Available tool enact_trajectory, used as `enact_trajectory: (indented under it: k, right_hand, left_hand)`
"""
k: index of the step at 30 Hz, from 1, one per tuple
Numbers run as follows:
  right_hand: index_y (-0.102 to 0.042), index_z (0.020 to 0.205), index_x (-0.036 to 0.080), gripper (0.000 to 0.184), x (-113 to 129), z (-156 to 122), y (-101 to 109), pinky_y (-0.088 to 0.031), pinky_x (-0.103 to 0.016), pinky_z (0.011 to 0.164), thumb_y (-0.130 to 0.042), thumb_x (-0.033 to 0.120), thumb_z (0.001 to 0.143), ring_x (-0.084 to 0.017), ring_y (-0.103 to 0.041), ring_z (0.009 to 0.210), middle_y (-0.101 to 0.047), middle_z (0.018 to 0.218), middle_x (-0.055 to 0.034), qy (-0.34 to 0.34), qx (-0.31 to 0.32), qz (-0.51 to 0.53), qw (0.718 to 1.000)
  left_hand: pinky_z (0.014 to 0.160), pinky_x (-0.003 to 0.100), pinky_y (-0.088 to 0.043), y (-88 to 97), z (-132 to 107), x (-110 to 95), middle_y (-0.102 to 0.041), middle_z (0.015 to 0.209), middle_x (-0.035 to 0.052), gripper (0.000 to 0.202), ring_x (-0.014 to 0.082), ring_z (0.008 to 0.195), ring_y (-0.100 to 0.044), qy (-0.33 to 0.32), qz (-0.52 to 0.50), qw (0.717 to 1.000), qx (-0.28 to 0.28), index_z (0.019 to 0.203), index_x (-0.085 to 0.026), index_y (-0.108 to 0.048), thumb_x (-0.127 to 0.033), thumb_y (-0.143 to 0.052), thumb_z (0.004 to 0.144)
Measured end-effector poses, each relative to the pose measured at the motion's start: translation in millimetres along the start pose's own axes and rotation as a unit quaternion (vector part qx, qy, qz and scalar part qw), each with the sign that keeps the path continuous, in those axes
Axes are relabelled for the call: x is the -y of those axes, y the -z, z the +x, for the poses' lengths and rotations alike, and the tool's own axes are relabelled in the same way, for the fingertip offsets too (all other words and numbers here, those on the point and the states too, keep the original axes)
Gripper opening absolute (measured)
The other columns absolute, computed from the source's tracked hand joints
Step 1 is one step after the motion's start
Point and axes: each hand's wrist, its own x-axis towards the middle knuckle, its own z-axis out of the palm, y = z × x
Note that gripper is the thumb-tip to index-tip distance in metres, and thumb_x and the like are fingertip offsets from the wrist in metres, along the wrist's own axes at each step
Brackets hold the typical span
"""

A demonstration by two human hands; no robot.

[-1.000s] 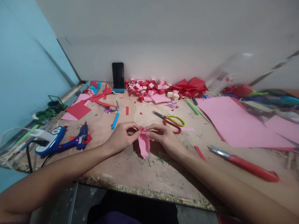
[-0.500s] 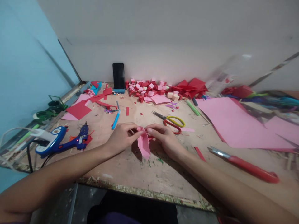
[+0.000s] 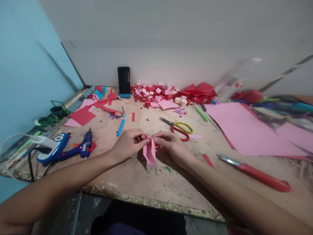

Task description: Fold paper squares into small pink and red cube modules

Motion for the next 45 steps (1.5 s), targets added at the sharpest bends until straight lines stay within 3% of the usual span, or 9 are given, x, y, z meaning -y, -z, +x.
enact_trajectory:
  k: [7,16,22,26,29,32,37,41,45]
  right_hand:
    - [-0.079,0.080,0.018,0.018,2,-1,-1,-0.055,-0.032,0.069,-0.085,0.033,0.074,-0.016,-0.063,0.068,-0.071,0.079,-0.0046,0.010,0.003,-0.019,1.000]
    - [-0.073,0.089,0.018,0.025,1,-3,-4,-0.059,-0.030,0.072,-0.085,0.037,0.076,-0.016,-0.066,0.074,-0.068,0.085,-0.0034,-0.051,0.064,0.048,0.995]
    - [-0.072,0.087,0.018,0.027,-2,-1,-3,-0.050,-0.025,0.056,-0.082,0.042,0.077,-0.014,-0.061,0.062,-0.067,0.076,-0.0029,-0.045,0.042,0.022,0.998]
    - [-0.073,0.103,0.019,0.034,2,-1,-1,-0.055,-0.033,0.072,-0.073,0.048,0.086,-0.023,-0.070,0.086,-0.075,0.100,-0.0112,0.017,0.008,-0.050,0.999]
    - [-0.070,0.121,0.023,0.045,4,-4,-2,-0.055,-0.040,0.087,-0.080,0.036,0.079,-0.028,-0.069,0.105,-0.074,0.117,-0.0118,0.053,0.020,-0.136,0.989]
    - [-0.067,0.129,0.026,0.051,1,-6,-5,-0.054,-0.044,0.090,-0.078,0.027,0.079,-0.028,-0.069,0.105,-0.073,0.122,-0.0102,0.074,0.020,-0.208,0.975]
    - [-0.076,0.110,0.022,0.023,-5,-5,-6,-0.051,-0.042,0.089,-0.064,0.031,0.092,-0.027,-0.069,0.099,-0.077,0.108,-0.0083,0.128,-0.011,-0.285,0.950]
    - [-0.078,0.088,0.019,0.025,-5,-4,-7,-0.048,-0.033,0.069,-0.059,0.035,0.094,-0.023,-0.065,0.078,-0.074,0.081,-0.0054,0.119,-0.021,-0.299,0.947]
    - [-0.075,0.077,0.017,0.028,-5,-6,-11,-0.041,-0.029,0.059,-0.061,0.037,0.092,-0.019,-0.058,0.066,-0.069,0.071,-0.0033,0.109,-0.033,-0.284,0.952]
  left_hand:
    - [0.071,0.025,-0.051,1.7,-1,-1,-0.078,0.083,0.0015,0.010,0.0160,0.076,-0.071,0.012,-0.023,1.000,0.001,0.083,-0.018,-0.077,-0.017,-0.069,0.088]
    - [0.072,0.026,-0.052,3.4,-4,-5,-0.077,0.082,0.0024,0.014,0.0165,0.076,-0.070,-0.007,-0.023,1.000,-0.011,0.080,-0.018,-0.075,-0.015,-0.065,0.090]
    - [0.063,0.025,-0.048,3.0,-3,-3,-0.071,0.069,0.0005,0.015,0.0147,0.065,-0.064,-0.016,0.041,0.998,-0.035,0.071,-0.018,-0.069,-0.019,-0.068,0.086]
    - [0.061,0.025,-0.044,3.5,-1,2,-0.066,0.064,-0.0014,0.018,0.0129,0.060,-0.059,-0.015,0.078,0.995,-0.061,0.066,-0.018,-0.063,-0.018,-0.067,0.084]
    - [0.061,0.025,-0.043,4.0,0,3,-0.065,0.063,-0.0013,0.019,0.0130,0.060,-0.058,-0.010,0.088,0.994,-0.063,0.064,-0.017,-0.061,-0.016,-0.065,0.083]
    - [0.060,0.026,-0.042,4.0,-1,4,-0.064,0.062,-0.0013,0.020,0.0130,0.059,-0.058,-0.004,0.098,0.993,-0.063,0.064,-0.018,-0.061,-0.016,-0.064,0.083]
    - [0.062,0.026,-0.044,2.1,-3,4,-0.067,0.066,-0.0004,0.017,0.0141,0.062,-0.060,-0.014,0.097,0.993,-0.058,0.066,-0.018,-0.062,-0.016,-0.064,0.082]
    - [0.062,0.026,-0.044,-0.3,-4,4,-0.068,0.068,0.0002,0.017,0.0144,0.063,-0.061,-0.023,0.097,0.994,-0.049,0.067,-0.018,-0.063,-0.016,-0.065,0.083]
    - [0.064,0.026,-0.045,-2.9,-6,1,-0.069,0.071,0.0010,0.016,0.0148,0.065,-0.062,-0.029,0.096,0.994,-0.041,0.070,-0.018,-0.064,-0.017,-0.064,0.085]
